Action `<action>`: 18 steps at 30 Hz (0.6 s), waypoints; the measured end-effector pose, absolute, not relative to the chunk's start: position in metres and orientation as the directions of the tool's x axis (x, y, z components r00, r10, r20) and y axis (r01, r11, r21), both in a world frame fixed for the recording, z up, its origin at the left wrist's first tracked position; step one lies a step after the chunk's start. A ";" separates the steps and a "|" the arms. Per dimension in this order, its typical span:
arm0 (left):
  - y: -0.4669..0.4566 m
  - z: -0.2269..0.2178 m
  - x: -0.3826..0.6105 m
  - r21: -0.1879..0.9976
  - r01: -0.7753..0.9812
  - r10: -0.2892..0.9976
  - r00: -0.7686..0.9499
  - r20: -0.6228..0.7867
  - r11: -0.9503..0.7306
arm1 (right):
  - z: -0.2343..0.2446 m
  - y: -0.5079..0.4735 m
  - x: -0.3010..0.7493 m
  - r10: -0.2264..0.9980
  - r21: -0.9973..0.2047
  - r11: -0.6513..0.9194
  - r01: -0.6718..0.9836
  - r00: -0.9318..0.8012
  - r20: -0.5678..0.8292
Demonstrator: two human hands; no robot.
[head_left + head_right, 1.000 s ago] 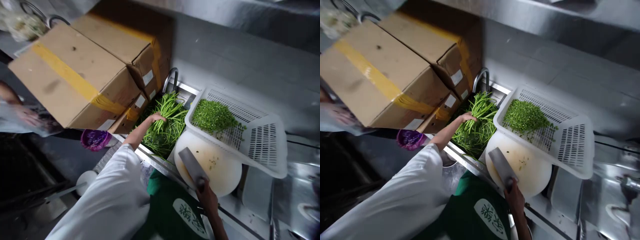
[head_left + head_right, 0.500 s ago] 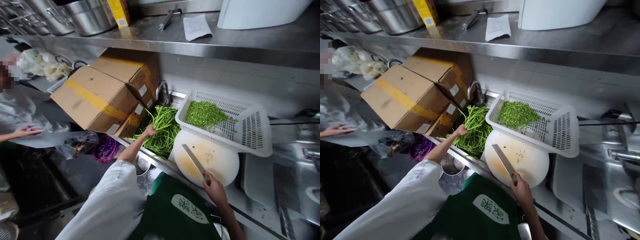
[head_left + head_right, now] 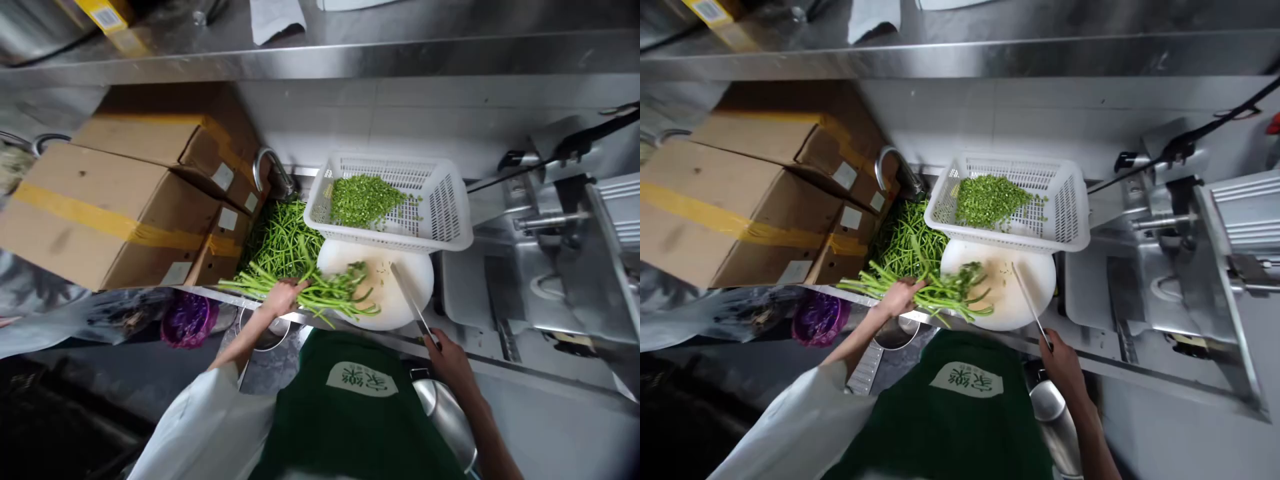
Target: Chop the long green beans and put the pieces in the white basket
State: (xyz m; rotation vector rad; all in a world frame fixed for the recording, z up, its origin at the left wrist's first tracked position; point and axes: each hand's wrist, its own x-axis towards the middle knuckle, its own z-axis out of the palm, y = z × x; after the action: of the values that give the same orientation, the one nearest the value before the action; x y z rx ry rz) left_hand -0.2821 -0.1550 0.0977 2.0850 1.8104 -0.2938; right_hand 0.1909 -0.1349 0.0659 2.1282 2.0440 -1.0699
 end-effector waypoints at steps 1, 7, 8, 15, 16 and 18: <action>-0.137 0.100 -0.260 0.124 0.978 0.898 0.201 -0.392 -0.165 | 0.065 -0.135 0.196 0.890 -0.418 -0.156 0.895 -0.056 -0.452; -0.039 0.069 -0.144 0.130 0.939 0.839 0.342 -0.424 -0.317 | 0.054 -0.126 0.209 0.909 -0.269 -0.176 0.947 0.052 -0.413; -0.030 0.063 -0.136 0.143 0.933 0.827 0.359 -0.434 -0.330 | 0.053 -0.126 0.210 0.907 -0.257 -0.187 0.948 0.067 -0.415; -0.005 0.050 -0.127 0.337 0.890 0.796 0.435 -0.420 -0.308 | 0.050 -0.135 0.202 0.883 -0.258 -0.242 0.935 0.103 -0.457; -0.006 0.046 -0.124 0.329 0.890 0.799 0.436 -0.414 -0.315 | 0.050 -0.136 0.201 0.881 -0.265 -0.236 0.935 0.090 -0.465; -0.014 0.038 -0.117 0.279 0.900 0.819 0.424 -0.386 -0.335 | 0.049 -0.138 0.201 0.880 -0.291 -0.219 0.931 0.059 -0.472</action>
State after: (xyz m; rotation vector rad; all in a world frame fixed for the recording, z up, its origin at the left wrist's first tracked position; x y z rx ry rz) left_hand -0.1167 -0.0143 0.0381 2.2353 1.4565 -0.2432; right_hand 0.2011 -0.1381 0.0491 2.2181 1.9040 -0.8739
